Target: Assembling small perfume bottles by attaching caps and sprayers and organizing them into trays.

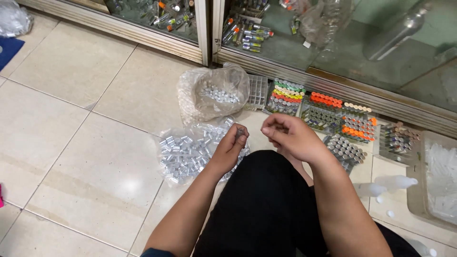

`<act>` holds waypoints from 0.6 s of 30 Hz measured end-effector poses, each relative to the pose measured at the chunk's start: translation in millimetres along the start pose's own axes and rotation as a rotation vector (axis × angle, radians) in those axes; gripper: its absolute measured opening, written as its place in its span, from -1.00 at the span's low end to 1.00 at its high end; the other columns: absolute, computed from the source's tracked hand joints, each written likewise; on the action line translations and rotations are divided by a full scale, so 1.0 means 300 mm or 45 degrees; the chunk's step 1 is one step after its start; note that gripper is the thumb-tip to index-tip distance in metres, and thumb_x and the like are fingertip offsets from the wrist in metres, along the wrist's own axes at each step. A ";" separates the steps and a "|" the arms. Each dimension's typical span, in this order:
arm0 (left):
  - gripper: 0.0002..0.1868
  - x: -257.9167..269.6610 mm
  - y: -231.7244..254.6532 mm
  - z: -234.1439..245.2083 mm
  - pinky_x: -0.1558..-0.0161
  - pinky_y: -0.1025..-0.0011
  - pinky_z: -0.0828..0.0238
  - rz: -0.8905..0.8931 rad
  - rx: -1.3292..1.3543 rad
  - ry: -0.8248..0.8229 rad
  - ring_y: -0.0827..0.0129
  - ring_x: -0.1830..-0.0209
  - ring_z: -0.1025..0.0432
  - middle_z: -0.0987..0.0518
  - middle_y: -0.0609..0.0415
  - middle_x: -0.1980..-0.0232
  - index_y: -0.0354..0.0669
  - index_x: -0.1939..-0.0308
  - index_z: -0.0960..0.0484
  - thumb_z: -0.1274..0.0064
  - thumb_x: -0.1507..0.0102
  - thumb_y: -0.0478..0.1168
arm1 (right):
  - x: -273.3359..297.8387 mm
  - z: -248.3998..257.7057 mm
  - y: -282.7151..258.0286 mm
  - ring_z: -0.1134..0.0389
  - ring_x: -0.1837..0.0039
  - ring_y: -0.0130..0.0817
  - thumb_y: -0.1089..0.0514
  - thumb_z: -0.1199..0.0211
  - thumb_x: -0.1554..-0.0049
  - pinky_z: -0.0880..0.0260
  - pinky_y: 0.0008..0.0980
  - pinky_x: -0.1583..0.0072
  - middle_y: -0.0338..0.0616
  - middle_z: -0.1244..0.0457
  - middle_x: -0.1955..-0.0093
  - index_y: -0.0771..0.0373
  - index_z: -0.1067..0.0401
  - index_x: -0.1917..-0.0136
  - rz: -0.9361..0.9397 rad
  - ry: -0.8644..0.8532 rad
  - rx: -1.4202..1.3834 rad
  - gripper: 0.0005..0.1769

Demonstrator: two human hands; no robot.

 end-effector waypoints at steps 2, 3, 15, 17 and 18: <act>-0.83 0.023 0.035 -0.039 0.17 0.43 -0.32 -0.014 -0.008 -0.023 0.43 0.33 -0.28 -0.36 0.16 0.44 -0.11 0.07 -0.45 0.23 -0.48 -0.16 | 0.056 -0.026 -0.096 -0.37 0.30 -0.32 0.29 -0.24 -0.19 -0.43 -0.35 0.26 -0.02 -0.34 0.32 0.33 -0.51 0.00 0.056 0.031 0.103 -0.89; -0.82 0.035 0.050 -0.054 0.15 0.43 -0.32 -0.033 -0.007 -0.062 0.43 0.30 -0.28 -0.36 0.15 0.42 -0.12 0.07 -0.44 0.23 -0.48 -0.15 | 0.084 -0.044 -0.151 -0.43 0.19 -0.20 0.26 -0.25 -0.17 -0.48 -0.23 0.14 0.05 -0.37 0.21 0.33 -0.50 -0.08 0.073 0.046 0.302 -0.80; -0.83 0.117 0.187 -0.183 0.06 0.25 -0.36 -0.187 -0.099 -0.256 0.37 0.13 -0.32 -0.49 -0.08 0.28 -0.18 0.09 -0.41 0.19 -0.48 -0.16 | 0.209 -0.067 -0.197 -0.46 0.07 0.09 0.15 -0.20 -0.21 -0.45 0.01 0.05 -0.04 -0.42 0.22 0.17 -0.47 0.04 0.149 -0.023 1.164 -0.91; -0.82 0.131 0.195 -0.201 0.03 0.22 -0.38 -0.223 -0.096 -0.285 0.35 0.08 -0.34 -0.52 -0.15 0.23 -0.20 0.08 -0.41 0.20 -0.49 -0.16 | 0.219 -0.062 -0.194 -0.45 0.07 0.15 0.16 -0.19 -0.22 -0.45 0.05 0.06 -0.02 -0.41 0.24 0.16 -0.45 0.07 0.162 -0.037 1.211 -0.93; -0.82 0.133 0.207 -0.211 0.01 0.21 -0.38 -0.228 -0.093 -0.304 0.35 0.07 -0.34 -0.53 -0.10 0.22 -0.19 0.06 -0.42 0.22 -0.49 -0.18 | 0.223 -0.058 -0.194 -0.46 0.09 0.10 0.17 -0.20 -0.21 -0.45 0.00 0.06 -0.05 -0.40 0.25 0.15 -0.45 0.08 0.156 -0.047 1.240 -0.95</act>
Point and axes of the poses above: each hand's wrist, its own x-axis away from the middle knuckle, its own z-axis out of the back of the hand, y = z × x, the point moved 2 cm from there along -x, towards the middle knuckle
